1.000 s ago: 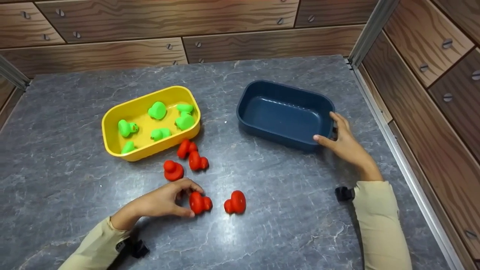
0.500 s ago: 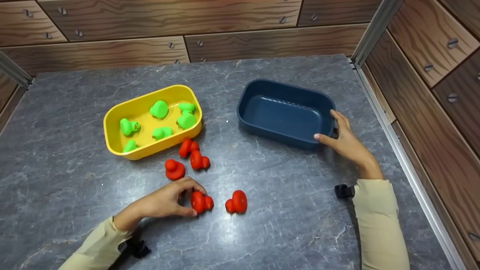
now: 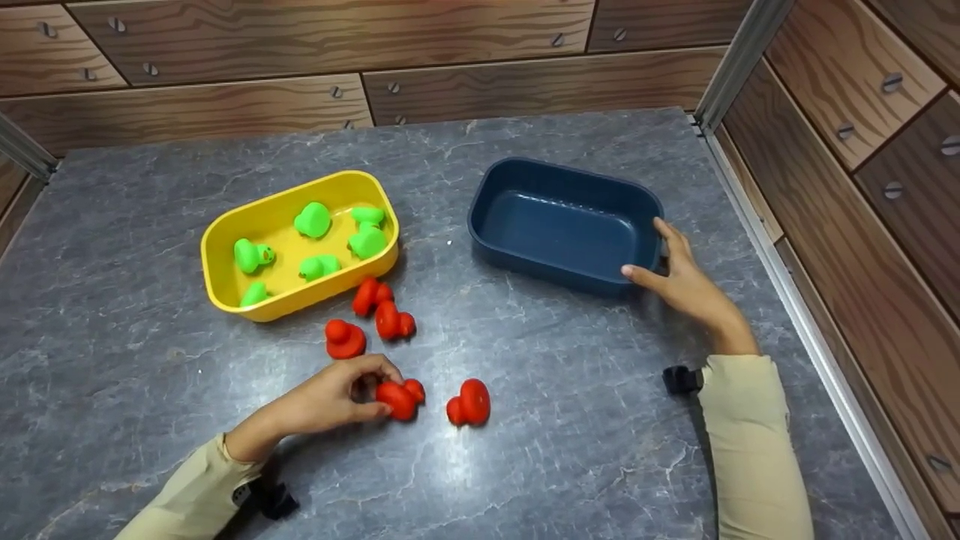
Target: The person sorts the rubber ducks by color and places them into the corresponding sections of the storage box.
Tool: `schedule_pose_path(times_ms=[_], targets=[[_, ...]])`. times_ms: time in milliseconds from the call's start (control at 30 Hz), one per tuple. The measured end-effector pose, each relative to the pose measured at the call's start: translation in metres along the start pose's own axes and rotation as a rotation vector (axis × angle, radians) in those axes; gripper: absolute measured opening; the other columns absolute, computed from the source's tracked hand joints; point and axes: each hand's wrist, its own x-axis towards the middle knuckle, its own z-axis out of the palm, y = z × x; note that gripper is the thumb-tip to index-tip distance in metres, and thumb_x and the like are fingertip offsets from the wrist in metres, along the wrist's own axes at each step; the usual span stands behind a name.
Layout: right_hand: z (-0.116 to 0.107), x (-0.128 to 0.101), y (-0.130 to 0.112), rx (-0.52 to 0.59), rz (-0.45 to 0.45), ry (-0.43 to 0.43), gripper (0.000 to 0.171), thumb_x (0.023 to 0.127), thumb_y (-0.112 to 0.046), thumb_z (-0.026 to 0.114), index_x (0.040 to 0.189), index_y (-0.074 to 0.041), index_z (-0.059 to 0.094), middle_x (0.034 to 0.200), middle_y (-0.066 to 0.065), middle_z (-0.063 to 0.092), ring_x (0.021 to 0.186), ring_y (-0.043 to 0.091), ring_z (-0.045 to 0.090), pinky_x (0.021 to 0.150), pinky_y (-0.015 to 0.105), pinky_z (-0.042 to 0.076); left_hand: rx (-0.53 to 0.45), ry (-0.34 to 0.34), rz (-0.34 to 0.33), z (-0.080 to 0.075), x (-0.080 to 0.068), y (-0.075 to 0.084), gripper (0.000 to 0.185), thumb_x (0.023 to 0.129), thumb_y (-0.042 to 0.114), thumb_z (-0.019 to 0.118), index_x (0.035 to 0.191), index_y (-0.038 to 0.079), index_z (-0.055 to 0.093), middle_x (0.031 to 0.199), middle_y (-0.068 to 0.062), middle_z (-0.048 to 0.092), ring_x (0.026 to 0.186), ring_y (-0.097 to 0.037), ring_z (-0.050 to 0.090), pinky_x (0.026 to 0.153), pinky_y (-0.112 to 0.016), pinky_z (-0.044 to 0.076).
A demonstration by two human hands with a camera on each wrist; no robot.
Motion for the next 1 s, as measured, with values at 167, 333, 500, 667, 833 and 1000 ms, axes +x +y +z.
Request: schedule_pose_path(times_ms=[167,333,500,667,833,1000], targets=[[0.001,0.002,-0.002,0.017,-0.007,-0.006,0.092,0.097,-0.033,0.055,0.154,-0.023,-0.017,0.158,0.016,-0.024,0.14,0.056,-0.006,0.105,0.073,0.014,-0.097,0.068,0.019,0.0,0.001,0.004,0.023,0.082,0.006,0.073,0.103,0.01,0.064,0.091,-0.002,0.065,0.072,-0.008,0.052,0.066,-0.02,0.044],[-0.001,0.002,-0.002,0.024,-0.014,0.0,0.091,0.097,-0.033,0.055,0.154,-0.023,-0.016,0.158,0.017,-0.023,0.14,0.057,-0.004,0.105,0.072,0.014,-0.189,0.141,0.032,-0.002,0.0,0.013,0.024,0.083,0.012,0.074,0.105,0.011,0.064,0.093,0.0,0.063,0.073,-0.008,0.051,0.066,-0.02,0.043],[-0.004,-0.001,-0.002,0.013,-0.009,0.012,0.092,0.097,-0.033,0.056,0.154,-0.023,-0.015,0.158,0.018,-0.021,0.14,0.058,0.0,0.105,0.072,0.015,-0.306,0.228,0.072,-0.01,-0.001,0.022,0.026,0.081,0.008,0.074,0.105,0.007,0.063,0.094,-0.004,0.062,0.07,-0.007,0.05,0.062,-0.018,0.04],[-0.003,0.0,-0.002,0.017,-0.003,0.008,0.091,0.097,-0.033,0.056,0.154,-0.023,-0.015,0.158,0.017,-0.021,0.14,0.056,0.002,0.107,0.069,0.017,-0.379,0.354,0.124,-0.019,0.002,0.035,0.026,0.08,0.006,0.075,0.103,0.004,0.063,0.093,-0.003,0.062,0.068,-0.007,0.048,0.061,-0.017,0.038],[0.0,0.002,0.001,0.034,-0.004,0.004,0.092,0.098,-0.03,0.056,0.154,-0.021,-0.016,0.158,0.018,-0.021,0.142,0.053,-0.001,0.108,0.068,0.015,-0.386,0.444,0.142,-0.021,0.013,0.047,0.028,0.081,0.01,0.077,0.105,0.006,0.064,0.09,0.0,0.058,0.068,-0.01,0.046,0.061,-0.018,0.036],[0.001,0.001,0.002,0.05,-0.007,-0.012,0.091,0.099,-0.027,0.054,0.153,-0.021,-0.018,0.157,0.017,-0.024,0.141,0.055,-0.002,0.107,0.069,0.016,-0.404,0.495,0.178,-0.02,0.029,0.056,0.03,0.081,0.01,0.077,0.107,0.005,0.064,0.094,-0.004,0.061,0.067,-0.012,0.046,0.06,-0.019,0.037]])
